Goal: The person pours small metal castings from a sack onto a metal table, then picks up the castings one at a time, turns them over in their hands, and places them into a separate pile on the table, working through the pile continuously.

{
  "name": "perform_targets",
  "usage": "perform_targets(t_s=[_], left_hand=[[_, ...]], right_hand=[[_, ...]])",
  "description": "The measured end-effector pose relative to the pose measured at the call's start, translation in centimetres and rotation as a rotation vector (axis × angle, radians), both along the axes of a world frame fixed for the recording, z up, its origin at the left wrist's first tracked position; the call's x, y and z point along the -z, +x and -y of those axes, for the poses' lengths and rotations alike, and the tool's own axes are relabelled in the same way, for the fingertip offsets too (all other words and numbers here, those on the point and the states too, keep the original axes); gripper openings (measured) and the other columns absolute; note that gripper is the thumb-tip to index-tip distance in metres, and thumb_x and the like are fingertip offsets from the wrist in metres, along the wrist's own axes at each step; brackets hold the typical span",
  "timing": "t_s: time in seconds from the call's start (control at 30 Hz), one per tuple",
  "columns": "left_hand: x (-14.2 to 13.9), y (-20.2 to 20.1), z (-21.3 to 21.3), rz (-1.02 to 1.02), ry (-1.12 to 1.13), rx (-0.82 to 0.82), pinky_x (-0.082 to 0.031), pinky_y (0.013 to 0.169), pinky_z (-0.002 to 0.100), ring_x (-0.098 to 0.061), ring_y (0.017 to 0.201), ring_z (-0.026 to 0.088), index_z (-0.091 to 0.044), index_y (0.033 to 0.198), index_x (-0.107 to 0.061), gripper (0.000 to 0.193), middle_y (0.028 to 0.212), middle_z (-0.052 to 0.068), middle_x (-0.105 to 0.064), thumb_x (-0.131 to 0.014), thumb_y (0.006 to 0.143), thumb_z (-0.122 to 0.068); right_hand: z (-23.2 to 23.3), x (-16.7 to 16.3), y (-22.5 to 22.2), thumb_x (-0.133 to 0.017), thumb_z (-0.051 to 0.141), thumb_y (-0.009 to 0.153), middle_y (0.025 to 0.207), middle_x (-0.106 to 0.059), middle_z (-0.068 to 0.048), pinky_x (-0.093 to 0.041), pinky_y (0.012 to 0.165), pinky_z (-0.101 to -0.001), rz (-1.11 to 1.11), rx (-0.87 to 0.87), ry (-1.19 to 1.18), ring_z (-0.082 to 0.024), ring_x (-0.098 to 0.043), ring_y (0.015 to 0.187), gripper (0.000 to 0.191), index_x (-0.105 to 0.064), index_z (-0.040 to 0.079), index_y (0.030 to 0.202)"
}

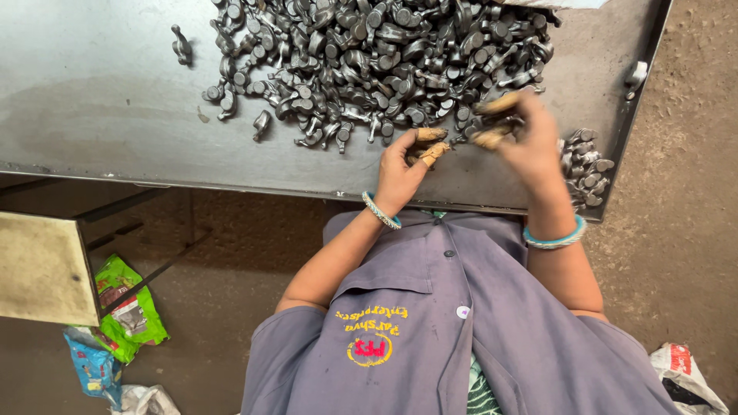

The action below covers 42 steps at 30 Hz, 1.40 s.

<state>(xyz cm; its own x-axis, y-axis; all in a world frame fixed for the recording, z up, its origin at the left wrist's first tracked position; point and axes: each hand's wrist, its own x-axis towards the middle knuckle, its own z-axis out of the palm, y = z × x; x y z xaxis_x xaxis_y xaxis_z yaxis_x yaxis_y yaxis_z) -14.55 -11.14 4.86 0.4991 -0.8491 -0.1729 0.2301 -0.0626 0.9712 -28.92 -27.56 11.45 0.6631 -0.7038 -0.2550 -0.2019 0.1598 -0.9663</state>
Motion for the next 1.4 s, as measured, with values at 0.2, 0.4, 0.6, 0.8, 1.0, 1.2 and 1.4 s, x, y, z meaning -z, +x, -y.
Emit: perform_targets(t_s=[0.2,0.4,0.6,0.8,1.0,1.2,1.4], left_hand=[[-0.7,0.1,-0.1,0.033,-0.019,-0.015,-0.057,0.081,0.023,-0.069,0.096,0.007,0.001,0.125,-0.069,0.034,0.113,0.004,-0.075,-0.064,0.092,0.005],[-1.4,0.3,0.1,0.242,0.082,-0.045,-0.057,0.078,0.026,-0.072,0.088,0.013,-0.002,0.125,-0.069,0.039,0.108,0.009,-0.077,-0.064,0.087,0.006],[-2.1,0.2,0.0,0.468,0.014,-0.099,-0.057,0.091,0.029,-0.072,0.104,0.017,-0.003,0.125,-0.071,0.038,0.113,0.011,-0.076,-0.066,0.088,0.006],[-1.0,0.2,0.3,-0.236,-0.187,0.127,-0.053,0.104,0.028,-0.064,0.118,0.013,0.002,0.134,-0.06,0.043,0.13,0.006,-0.068,-0.064,0.092,0.01],[0.6,-0.2,0.7,-0.335,-0.224,0.119,-0.057,0.104,0.031,-0.07,0.114,0.015,0.005,0.125,-0.067,0.037,0.123,0.009,-0.072,-0.055,0.092,0.015],[0.3,-0.3,0.3,-0.179,-0.133,0.09,-0.058,0.099,0.03,-0.071,0.107,0.014,0.005,0.12,-0.07,0.033,0.115,0.008,-0.074,-0.061,0.09,0.013],[-0.7,0.4,-0.1,0.018,-0.088,0.091,-0.059,0.092,0.029,-0.073,0.098,0.013,0.003,0.112,-0.073,0.027,0.106,0.007,-0.077,-0.072,0.086,0.007]], right_hand=[[-4.0,-0.3,0.2,-0.089,0.005,0.069,0.102,-0.063,-0.014,-0.046,0.088,-0.0442,-0.406,-0.204,-0.863,-0.036,-0.053,0.101,0.039,-0.066,0.002,0.101],[-5.3,1.7,-0.8,-0.09,0.004,0.069,0.1,-0.062,-0.015,-0.048,0.083,-0.0448,-0.386,-0.158,-0.899,-0.037,-0.056,0.096,0.042,-0.064,0.0,0.101],[-4.1,5.4,-2.0,-0.085,-0.004,0.085,0.104,-0.067,-0.006,-0.06,0.085,-0.0302,0.092,0.066,-0.029,-0.016,-0.067,0.096,0.038,-0.056,0.002,0.109],[-3.1,6.5,-4.3,-0.084,0.003,0.088,0.105,-0.069,-0.007,-0.059,0.079,-0.0296,0.342,0.084,0.6,-0.017,-0.069,0.094,0.039,-0.058,0.003,0.117],[-2.7,7.4,-4.8,-0.077,0.018,0.097,0.109,-0.071,-0.009,-0.059,0.077,-0.031,0.299,0.093,0.77,-0.016,-0.069,0.091,0.037,-0.062,0.0,0.126],[-2.4,8.4,-5.0,-0.064,0.029,0.107,0.104,-0.07,-0.01,-0.061,0.079,-0.0355,0.224,0.108,0.725,-0.02,-0.07,0.091,0.033,-0.062,0.0,0.122],[-2.2,7.9,-4.7,-0.06,0.037,0.108,0.106,-0.07,-0.009,-0.061,0.077,-0.0358,0.263,0.026,0.528,-0.02,-0.071,0.095,0.039,-0.061,0.001,0.122]])
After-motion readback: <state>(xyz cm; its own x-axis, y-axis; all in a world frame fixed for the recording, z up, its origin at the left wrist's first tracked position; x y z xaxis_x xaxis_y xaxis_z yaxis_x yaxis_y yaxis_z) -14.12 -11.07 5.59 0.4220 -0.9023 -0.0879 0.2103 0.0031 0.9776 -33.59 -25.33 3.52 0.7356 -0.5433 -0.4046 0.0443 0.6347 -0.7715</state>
